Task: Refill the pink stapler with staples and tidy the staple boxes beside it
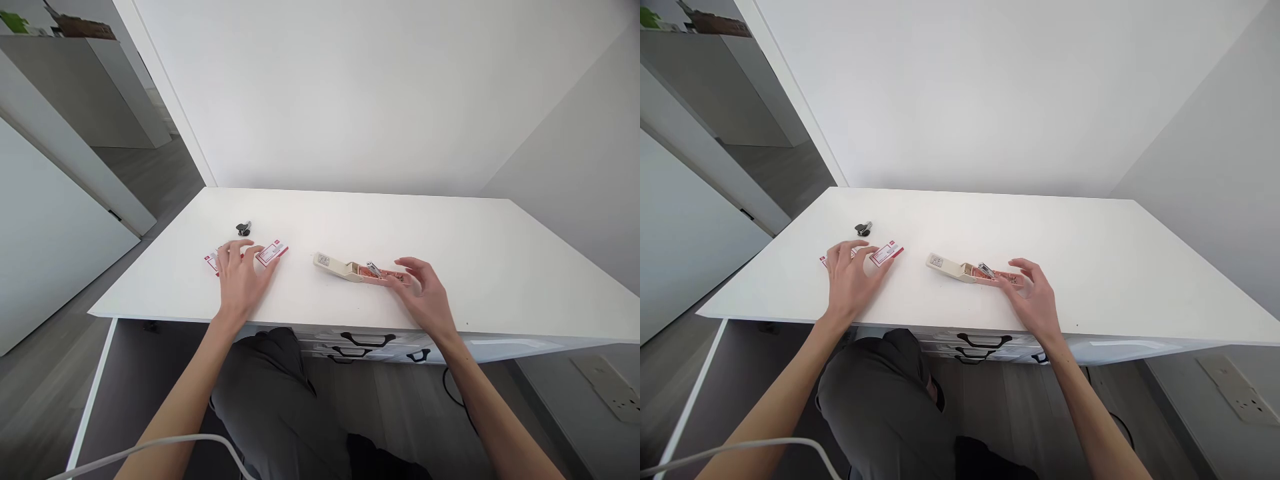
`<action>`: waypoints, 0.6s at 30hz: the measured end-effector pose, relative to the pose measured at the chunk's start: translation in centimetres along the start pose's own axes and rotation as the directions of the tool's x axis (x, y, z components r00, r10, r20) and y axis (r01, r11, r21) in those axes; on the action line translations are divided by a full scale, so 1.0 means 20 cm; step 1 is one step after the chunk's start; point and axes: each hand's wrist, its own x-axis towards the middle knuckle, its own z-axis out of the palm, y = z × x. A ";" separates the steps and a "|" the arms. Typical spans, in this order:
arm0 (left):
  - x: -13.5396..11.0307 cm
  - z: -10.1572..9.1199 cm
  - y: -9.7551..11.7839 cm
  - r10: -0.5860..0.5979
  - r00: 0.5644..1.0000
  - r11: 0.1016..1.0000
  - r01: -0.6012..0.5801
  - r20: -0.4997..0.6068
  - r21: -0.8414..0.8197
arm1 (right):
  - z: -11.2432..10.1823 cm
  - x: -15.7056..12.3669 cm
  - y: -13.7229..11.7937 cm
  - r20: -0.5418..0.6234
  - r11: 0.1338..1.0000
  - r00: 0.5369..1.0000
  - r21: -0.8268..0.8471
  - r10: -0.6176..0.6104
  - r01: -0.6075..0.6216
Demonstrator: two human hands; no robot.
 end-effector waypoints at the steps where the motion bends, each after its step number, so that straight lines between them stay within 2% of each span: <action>1: -0.02 -0.02 0.01 0.014 1.000 0.997 -0.012 0.022 -0.073 | 0.00 -0.01 0.00 -0.070 0.999 0.997 0.007 -0.038 0.039; 4: -0.06 -0.07 0.06 0.039 0.982 0.952 0.019 0.185 -0.306 | 0.00 -0.04 0.00 -0.246 0.983 0.952 -0.007 -0.181 0.185; 6: -0.08 -0.11 0.09 0.026 0.944 0.890 0.128 0.330 -0.438 | 0.01 -0.06 -0.01 -0.240 0.958 0.931 0.003 -0.277 0.286; 9: -0.09 -0.14 0.13 -0.003 0.856 0.730 0.355 0.517 -0.583 | 0.04 -0.10 -0.06 -0.064 0.923 0.930 0.108 -0.363 0.368; 11: -0.08 -0.15 0.14 -0.002 0.818 0.657 0.435 0.575 -0.616 | 0.07 -0.12 -0.10 0.077 0.913 0.922 0.193 -0.380 0.360; 13: -0.08 -0.14 0.15 0.011 0.812 0.667 0.429 0.584 -0.609 | 0.11 -0.13 -0.15 0.206 0.910 0.905 0.269 -0.373 0.314; 18: -0.08 -0.12 0.15 0.137 0.815 0.752 0.284 0.563 -0.595 | 0.17 -0.14 -0.24 0.437 0.919 0.840 0.358 -0.322 0.166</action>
